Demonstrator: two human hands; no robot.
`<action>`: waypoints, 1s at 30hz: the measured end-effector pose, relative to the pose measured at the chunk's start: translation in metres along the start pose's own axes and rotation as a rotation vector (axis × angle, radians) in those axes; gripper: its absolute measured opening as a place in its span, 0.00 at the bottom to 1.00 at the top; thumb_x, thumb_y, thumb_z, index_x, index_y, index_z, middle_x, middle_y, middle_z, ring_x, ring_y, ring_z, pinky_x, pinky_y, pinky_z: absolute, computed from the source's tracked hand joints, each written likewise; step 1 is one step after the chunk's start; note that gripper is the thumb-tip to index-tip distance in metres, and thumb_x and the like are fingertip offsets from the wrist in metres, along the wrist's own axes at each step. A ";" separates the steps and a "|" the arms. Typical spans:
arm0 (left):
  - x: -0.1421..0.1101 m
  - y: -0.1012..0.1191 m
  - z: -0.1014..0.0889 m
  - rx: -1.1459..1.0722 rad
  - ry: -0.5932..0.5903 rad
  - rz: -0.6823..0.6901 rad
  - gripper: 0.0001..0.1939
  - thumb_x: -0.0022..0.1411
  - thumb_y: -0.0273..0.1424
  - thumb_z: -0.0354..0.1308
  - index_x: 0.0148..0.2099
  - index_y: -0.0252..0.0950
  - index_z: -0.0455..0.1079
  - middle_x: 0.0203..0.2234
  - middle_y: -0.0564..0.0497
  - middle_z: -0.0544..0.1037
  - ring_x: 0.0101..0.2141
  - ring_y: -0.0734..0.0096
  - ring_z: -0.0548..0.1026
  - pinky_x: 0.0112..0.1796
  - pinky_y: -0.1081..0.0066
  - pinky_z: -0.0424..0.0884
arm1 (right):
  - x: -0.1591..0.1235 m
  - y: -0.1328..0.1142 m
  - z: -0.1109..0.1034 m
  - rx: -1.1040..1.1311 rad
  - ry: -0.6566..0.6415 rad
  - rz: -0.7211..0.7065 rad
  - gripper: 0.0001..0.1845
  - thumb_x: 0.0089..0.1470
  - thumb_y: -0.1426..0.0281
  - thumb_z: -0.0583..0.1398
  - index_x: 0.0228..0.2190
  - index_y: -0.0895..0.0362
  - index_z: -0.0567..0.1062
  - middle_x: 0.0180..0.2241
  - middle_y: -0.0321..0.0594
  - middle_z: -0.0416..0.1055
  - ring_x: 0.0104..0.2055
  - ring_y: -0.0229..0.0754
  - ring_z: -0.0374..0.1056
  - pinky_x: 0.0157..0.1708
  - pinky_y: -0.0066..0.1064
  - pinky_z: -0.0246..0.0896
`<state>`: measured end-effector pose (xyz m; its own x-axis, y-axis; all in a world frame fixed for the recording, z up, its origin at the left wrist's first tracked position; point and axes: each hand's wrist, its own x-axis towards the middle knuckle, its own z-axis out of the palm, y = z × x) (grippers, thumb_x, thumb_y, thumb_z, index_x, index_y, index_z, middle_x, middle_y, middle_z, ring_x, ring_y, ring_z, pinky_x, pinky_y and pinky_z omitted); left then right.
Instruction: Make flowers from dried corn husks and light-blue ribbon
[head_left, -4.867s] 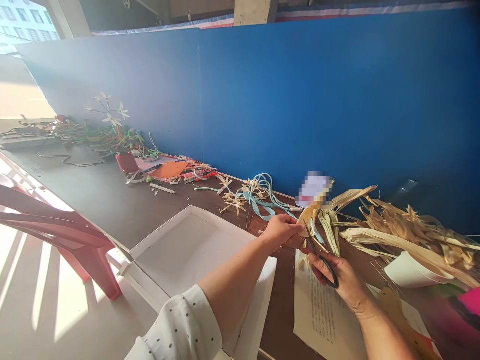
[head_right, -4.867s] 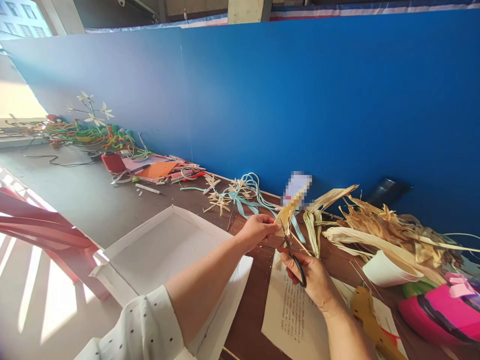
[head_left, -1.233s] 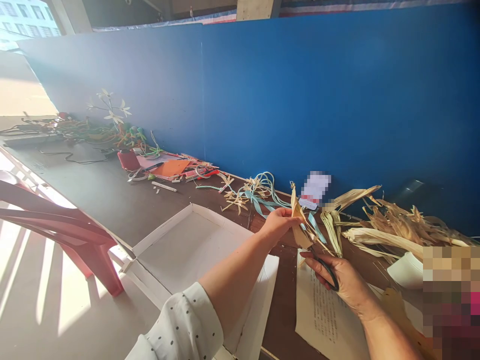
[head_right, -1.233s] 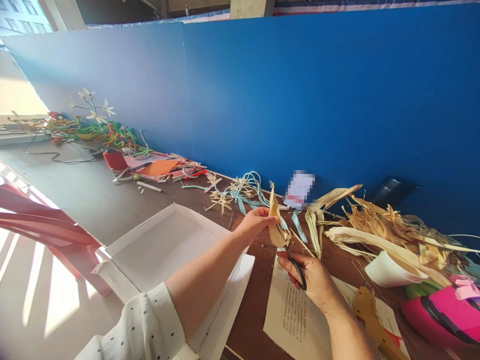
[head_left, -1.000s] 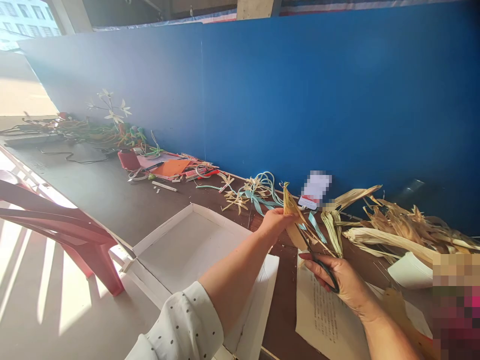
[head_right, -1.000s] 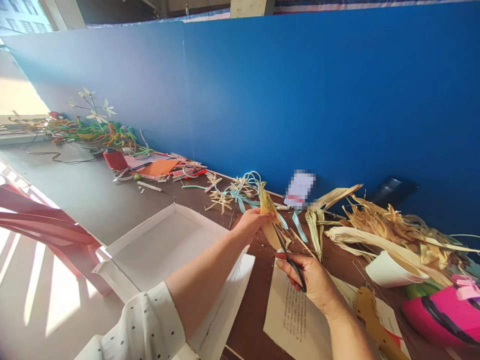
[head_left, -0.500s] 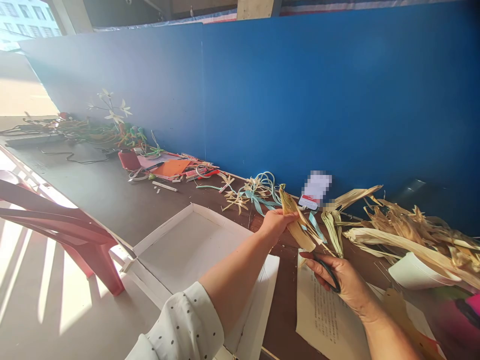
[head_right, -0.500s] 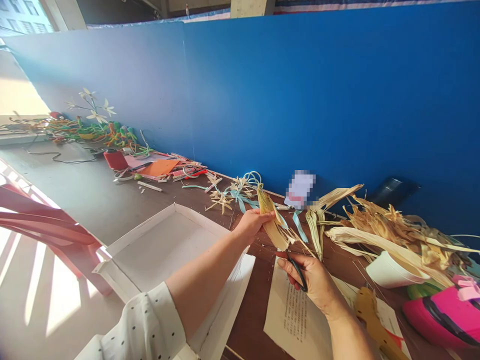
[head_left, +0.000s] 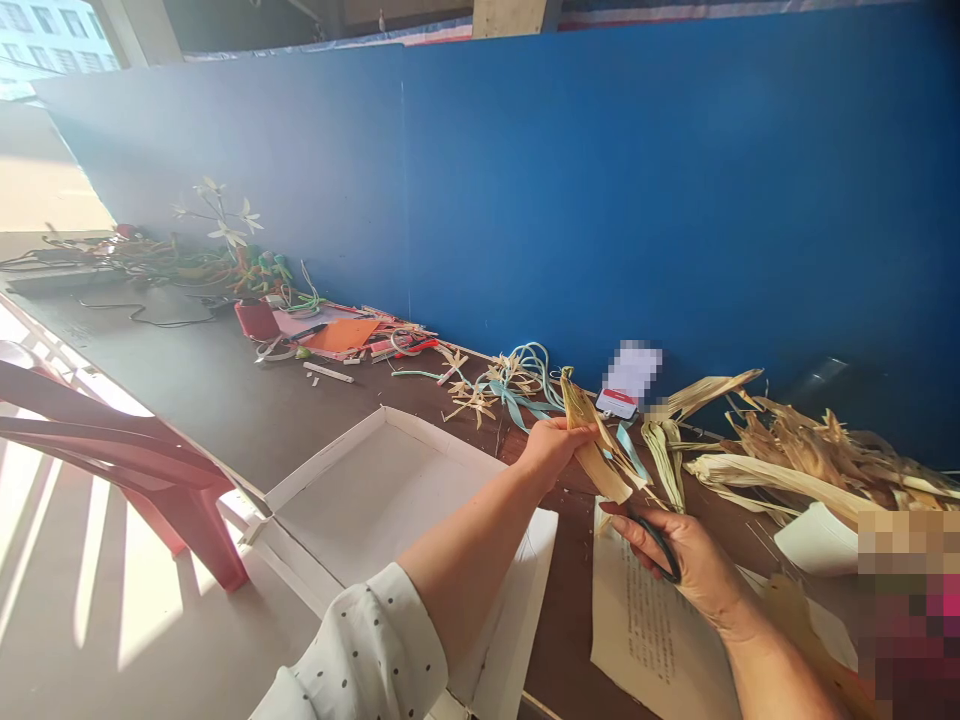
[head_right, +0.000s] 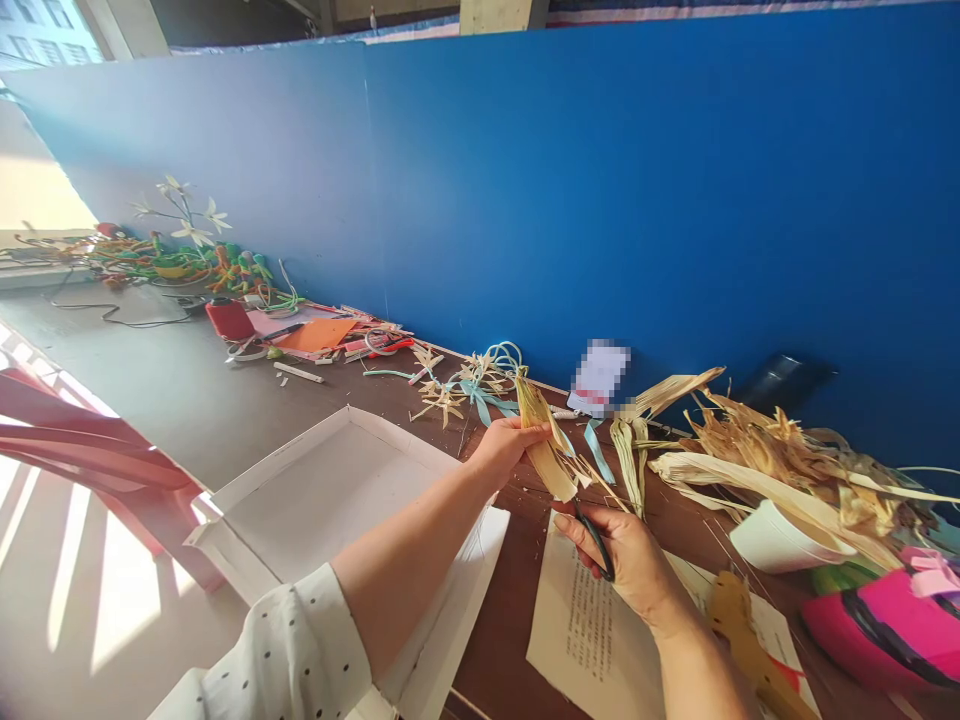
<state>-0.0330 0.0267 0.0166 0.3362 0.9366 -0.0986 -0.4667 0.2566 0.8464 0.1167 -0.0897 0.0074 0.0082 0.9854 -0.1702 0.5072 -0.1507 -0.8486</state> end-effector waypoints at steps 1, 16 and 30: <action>0.000 0.000 0.000 -0.002 -0.002 0.002 0.10 0.43 0.31 0.66 0.27 0.30 0.73 0.22 0.50 0.73 0.23 0.76 0.69 0.30 0.72 0.66 | 0.000 0.000 0.000 -0.011 0.004 0.001 0.31 0.50 0.49 0.59 0.44 0.62 0.76 0.14 0.29 0.57 0.18 0.33 0.52 0.20 0.27 0.46; 0.000 0.000 0.001 0.015 0.001 0.016 0.09 0.43 0.31 0.66 0.26 0.30 0.73 0.20 0.52 0.71 0.22 0.78 0.67 0.28 0.74 0.65 | -0.001 -0.003 0.002 0.096 -0.003 -0.007 0.29 0.49 0.50 0.60 0.43 0.60 0.76 0.14 0.29 0.58 0.19 0.34 0.53 0.20 0.28 0.47; -0.001 -0.002 0.001 0.067 -0.010 0.042 0.10 0.44 0.31 0.65 0.28 0.30 0.74 0.23 0.50 0.72 0.24 0.75 0.69 0.30 0.72 0.67 | -0.002 -0.004 0.000 0.057 -0.020 -0.046 0.27 0.50 0.51 0.60 0.41 0.60 0.77 0.15 0.30 0.58 0.19 0.34 0.53 0.21 0.28 0.48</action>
<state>-0.0314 0.0251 0.0157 0.3260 0.9436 -0.0573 -0.4252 0.2005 0.8826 0.1144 -0.0916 0.0108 -0.0316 0.9896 -0.1404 0.4570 -0.1107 -0.8826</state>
